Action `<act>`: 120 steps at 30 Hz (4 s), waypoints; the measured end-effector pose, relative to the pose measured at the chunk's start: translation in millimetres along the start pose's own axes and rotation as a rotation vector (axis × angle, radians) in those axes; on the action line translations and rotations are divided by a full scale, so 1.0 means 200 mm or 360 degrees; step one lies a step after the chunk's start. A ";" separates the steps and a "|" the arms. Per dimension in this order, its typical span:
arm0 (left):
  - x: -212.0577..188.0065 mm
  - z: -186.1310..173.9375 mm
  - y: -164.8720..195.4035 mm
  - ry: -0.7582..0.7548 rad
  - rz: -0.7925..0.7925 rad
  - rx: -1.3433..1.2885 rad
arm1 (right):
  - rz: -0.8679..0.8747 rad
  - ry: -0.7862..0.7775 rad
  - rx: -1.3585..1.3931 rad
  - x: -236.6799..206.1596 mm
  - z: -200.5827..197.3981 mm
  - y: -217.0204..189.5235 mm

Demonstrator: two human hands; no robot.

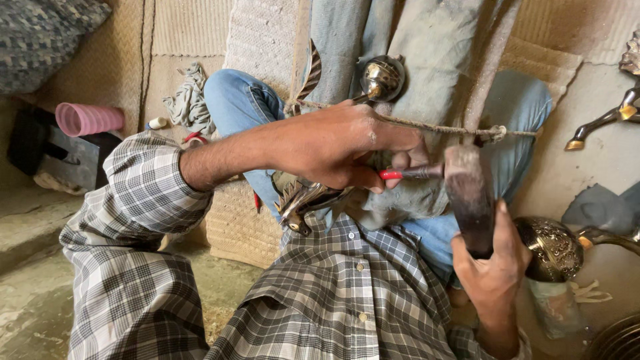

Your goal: The person sits cross-legged on the floor and uses a hammer and chisel to shape a small metal object. They repeatedly strike the chisel with the hammer while holding the object steady on a cloth-covered surface.

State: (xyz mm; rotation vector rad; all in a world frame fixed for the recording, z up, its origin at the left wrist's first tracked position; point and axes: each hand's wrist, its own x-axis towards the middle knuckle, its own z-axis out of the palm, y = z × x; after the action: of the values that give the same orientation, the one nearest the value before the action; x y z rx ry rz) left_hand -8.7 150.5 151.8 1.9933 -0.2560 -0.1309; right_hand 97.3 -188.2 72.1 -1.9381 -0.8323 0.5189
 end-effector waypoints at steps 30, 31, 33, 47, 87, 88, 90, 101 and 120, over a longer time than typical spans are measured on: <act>0.04 0.12 -0.07 -0.0221 0.0232 -0.0030 | -0.0154 0.0475 -0.0085 -0.20 0.14 0.05; 0.05 0.12 -0.07 -0.0232 0.0242 -0.0025 | -0.0077 0.0528 0.0341 -0.20 0.15 0.05; 0.06 0.12 -0.07 -0.0325 0.0183 -0.0098 | -0.0130 0.0530 0.0193 -0.22 0.17 0.05; 0.09 0.09 -0.07 -0.0611 0.0426 -0.0208 | -0.0706 0.0324 -0.0630 -0.23 0.16 0.11; 0.07 0.09 -0.11 -0.0413 0.0228 -0.0073 | -0.0292 0.0456 -0.0151 -0.23 0.12 0.17; 0.08 0.09 -0.10 -0.0440 0.0246 -0.0097 | -0.0202 0.0471 0.0038 -0.23 0.11 0.17; 0.09 0.07 -0.10 -0.0504 0.0264 -0.0137 | -0.0168 0.0536 0.0350 -0.24 0.10 0.18; 0.08 0.04 -0.06 -0.0610 0.0274 -0.0137 | -0.1007 0.0418 -0.0734 -0.23 0.09 0.27; -0.04 0.09 -0.01 -0.0066 0.0133 0.0276 | -0.0211 0.0168 0.0174 -0.10 0.03 0.16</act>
State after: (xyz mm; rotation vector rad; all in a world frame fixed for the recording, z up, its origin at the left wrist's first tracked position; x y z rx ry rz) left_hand -19.9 136.8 141.6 2.1497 -0.3882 -0.0997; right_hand 91.0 -210.9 41.4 -1.7806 -0.8408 0.3720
